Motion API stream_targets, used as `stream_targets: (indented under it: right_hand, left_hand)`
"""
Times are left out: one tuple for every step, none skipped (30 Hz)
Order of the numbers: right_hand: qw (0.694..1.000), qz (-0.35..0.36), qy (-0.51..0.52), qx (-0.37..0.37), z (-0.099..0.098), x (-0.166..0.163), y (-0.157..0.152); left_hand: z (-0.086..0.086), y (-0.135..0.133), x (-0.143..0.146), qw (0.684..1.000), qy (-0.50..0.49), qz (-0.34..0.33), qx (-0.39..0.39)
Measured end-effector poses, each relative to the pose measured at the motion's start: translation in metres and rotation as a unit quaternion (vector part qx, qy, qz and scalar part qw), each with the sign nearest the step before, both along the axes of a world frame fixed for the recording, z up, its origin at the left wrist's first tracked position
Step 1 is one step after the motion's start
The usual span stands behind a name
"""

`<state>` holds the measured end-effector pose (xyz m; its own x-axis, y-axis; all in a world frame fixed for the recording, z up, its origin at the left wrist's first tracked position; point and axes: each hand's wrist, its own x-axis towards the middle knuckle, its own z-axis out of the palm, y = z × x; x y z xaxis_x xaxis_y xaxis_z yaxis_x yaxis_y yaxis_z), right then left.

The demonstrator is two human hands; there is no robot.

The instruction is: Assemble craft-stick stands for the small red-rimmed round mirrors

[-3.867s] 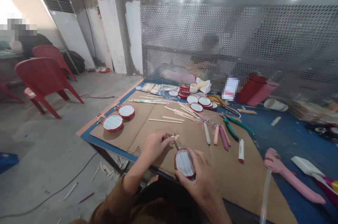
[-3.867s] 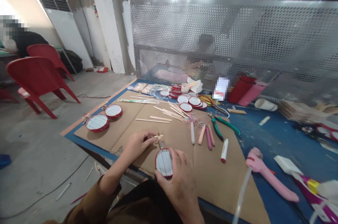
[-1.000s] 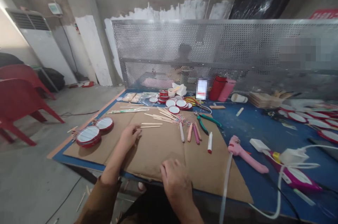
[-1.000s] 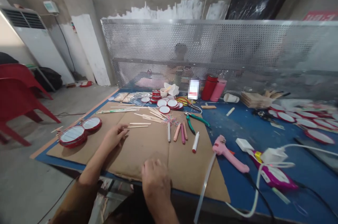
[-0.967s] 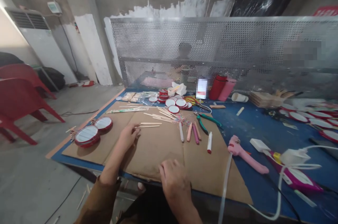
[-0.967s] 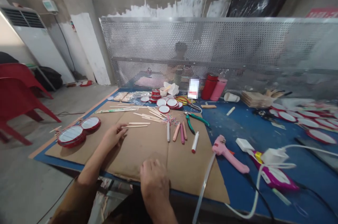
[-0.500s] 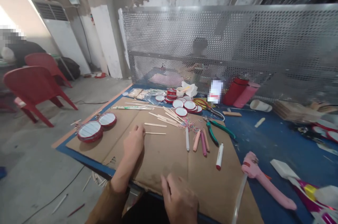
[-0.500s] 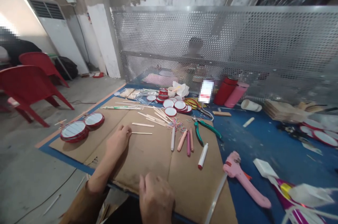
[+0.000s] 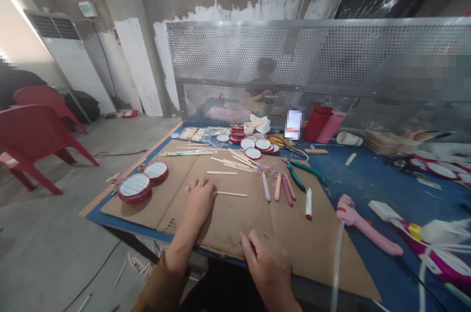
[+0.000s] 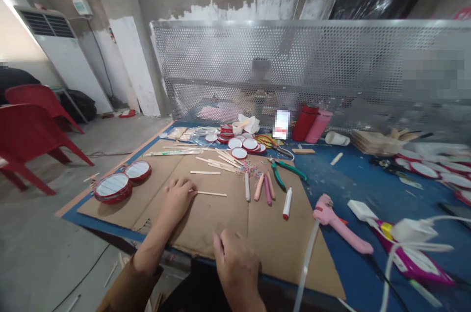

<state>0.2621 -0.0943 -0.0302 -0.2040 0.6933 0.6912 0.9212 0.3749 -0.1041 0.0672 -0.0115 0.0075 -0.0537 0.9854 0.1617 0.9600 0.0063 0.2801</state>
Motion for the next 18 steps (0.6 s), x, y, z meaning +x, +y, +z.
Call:
stream_targets:
  right_hand:
    - [1.000, 0.003, -0.002, -0.002, -0.001, 0.000, 0.000]
    - [1.000, 0.005, -0.004, -0.003, -0.003, 0.000, 0.000]
    - [1.000, 0.007, -0.005, -0.003, -0.004, 0.000, 0.000]
    - [1.000, 0.007, -0.005, -0.004, -0.004, -0.001, 0.001]
    - [1.000, 0.007, -0.005, -0.004, -0.004, -0.001, 0.001]
    - [1.000, 0.006, -0.005, -0.008, -0.003, -0.001, 0.001]
    - [1.000, 0.009, -0.007, -0.016, -0.001, 0.000, 0.000]
    - [0.999, 0.017, -0.009, -0.030, 0.002, 0.002, -0.001]
    - [0.998, 0.031, -0.015, -0.053, 0.007, 0.004, -0.003]
    - [0.995, 0.055, -0.026, -0.083, 0.013, 0.008, -0.005]
    - [0.989, 0.084, -0.041, -0.116, 0.021, 0.013, -0.009]
    - [0.980, 0.117, -0.064, -0.147, 0.030, 0.018, -0.013]
    - [0.971, 0.148, -0.090, -0.167, 0.040, 0.024, -0.017]
    - [0.963, 0.165, -0.111, -0.180, 0.050, 0.030, -0.020]
    - [0.957, 0.175, -0.123, -0.195, 0.060, 0.035, -0.023]
    - [0.950, 0.184, -0.127, -0.217, 0.069, 0.039, -0.025]
    - [0.943, 0.192, -0.126, -0.242, 0.078, 0.043, -0.025]
    - [0.936, 0.193, -0.119, -0.270, 0.085, 0.045, -0.025]
  left_hand:
    - [0.001, 0.000, 0.001, 1.000, -0.006, -0.018, -0.007]
    - [0.002, -0.001, 0.001, 0.999, -0.013, -0.040, -0.014]
    - [0.003, -0.001, 0.002, 0.998, -0.020, -0.064, -0.022]
    - [0.005, -0.002, 0.003, 0.996, -0.025, -0.085, -0.029]
    - [0.007, -0.003, 0.003, 0.994, -0.029, -0.100, -0.035]
    - [0.008, -0.004, 0.003, 0.993, -0.032, -0.109, -0.037]
    - [0.008, -0.006, 0.003, 0.992, -0.033, -0.115, -0.036]
    - [0.008, -0.006, 0.003, 0.992, -0.034, -0.117, -0.032]
    - [0.007, -0.007, 0.003, 0.992, -0.035, -0.116, -0.028]
    - [0.006, -0.008, 0.003, 0.993, -0.035, -0.114, -0.023]
    - [0.005, -0.008, 0.002, 0.993, -0.036, -0.114, -0.019]
    - [0.004, -0.008, 0.002, 0.993, -0.037, -0.113, -0.017]
    - [0.003, -0.008, 0.002, 0.993, -0.038, -0.113, -0.017]
    - [0.002, -0.007, 0.002, 0.993, -0.038, -0.113, -0.017]
    - [0.002, -0.007, 0.001, 0.993, -0.039, -0.114, -0.019]
    - [0.001, -0.007, 0.001, 0.992, -0.039, -0.115, -0.021]
    - [0.001, -0.006, 0.001, 0.992, -0.038, -0.116, -0.021]
    - [0.000, -0.006, 0.001, 0.992, -0.036, -0.116, -0.019]
